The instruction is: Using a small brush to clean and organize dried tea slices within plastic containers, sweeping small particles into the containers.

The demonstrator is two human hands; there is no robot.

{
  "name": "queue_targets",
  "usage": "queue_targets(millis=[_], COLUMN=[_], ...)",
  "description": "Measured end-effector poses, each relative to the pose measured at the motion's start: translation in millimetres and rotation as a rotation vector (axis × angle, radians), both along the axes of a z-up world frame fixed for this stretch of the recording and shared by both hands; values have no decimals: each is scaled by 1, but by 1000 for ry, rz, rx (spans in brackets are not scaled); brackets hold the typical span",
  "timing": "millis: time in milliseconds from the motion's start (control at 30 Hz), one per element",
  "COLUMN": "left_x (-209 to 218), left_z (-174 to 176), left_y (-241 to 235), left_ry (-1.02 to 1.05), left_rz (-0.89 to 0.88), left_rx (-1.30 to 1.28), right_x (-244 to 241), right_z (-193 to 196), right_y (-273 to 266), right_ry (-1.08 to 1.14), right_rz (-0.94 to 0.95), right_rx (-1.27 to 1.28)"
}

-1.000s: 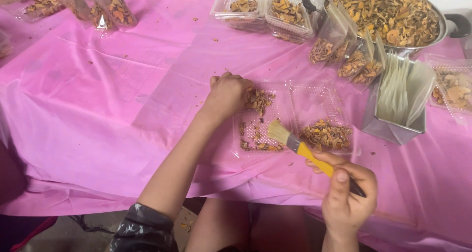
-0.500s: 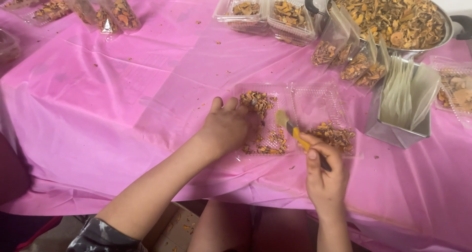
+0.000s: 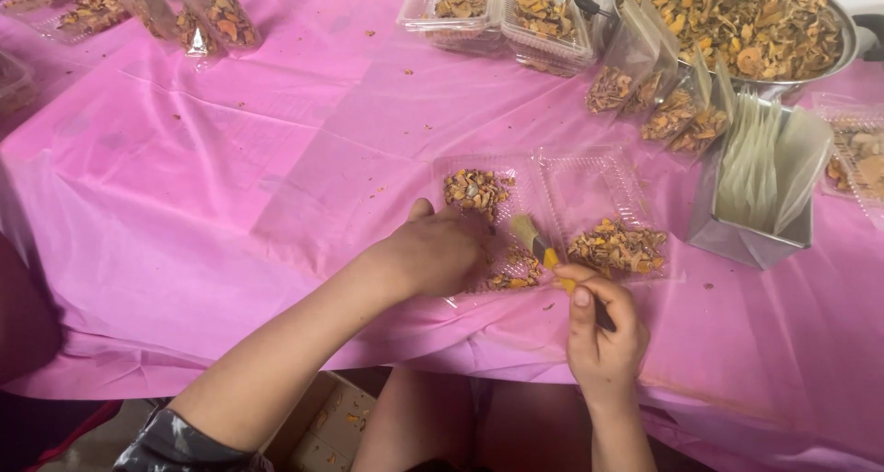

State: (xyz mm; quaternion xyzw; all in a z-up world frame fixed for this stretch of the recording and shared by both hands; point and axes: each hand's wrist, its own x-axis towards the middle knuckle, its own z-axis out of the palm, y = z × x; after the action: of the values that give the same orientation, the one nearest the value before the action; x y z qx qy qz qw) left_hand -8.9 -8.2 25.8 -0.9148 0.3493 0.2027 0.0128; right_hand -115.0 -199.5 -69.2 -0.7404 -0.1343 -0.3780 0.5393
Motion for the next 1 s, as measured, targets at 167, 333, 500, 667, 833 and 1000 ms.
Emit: queue_targets(millis=[167,333,500,667,833,1000], left_x=[3,-2,-16,-2,15,23], left_z=[-27,-45,-57,-80,-86,-85], left_y=[12,35,48,47,40,37], left_ry=[-214,-575,-456,-425,-470,-383], left_rz=[9,53,367,397,456,579], left_rx=[-127,-355,-396,-714,-936,-879], right_x=[-13,-1,2,4,1,6], right_z=[2,13,18,30,40,48], right_y=[-7,-13,-7,2,-2,-13], right_ry=[-38,-32,73,108,236,126], right_rz=[25,143,203,240,214,264], right_rx=[120,120,-96,-118,-339,-100])
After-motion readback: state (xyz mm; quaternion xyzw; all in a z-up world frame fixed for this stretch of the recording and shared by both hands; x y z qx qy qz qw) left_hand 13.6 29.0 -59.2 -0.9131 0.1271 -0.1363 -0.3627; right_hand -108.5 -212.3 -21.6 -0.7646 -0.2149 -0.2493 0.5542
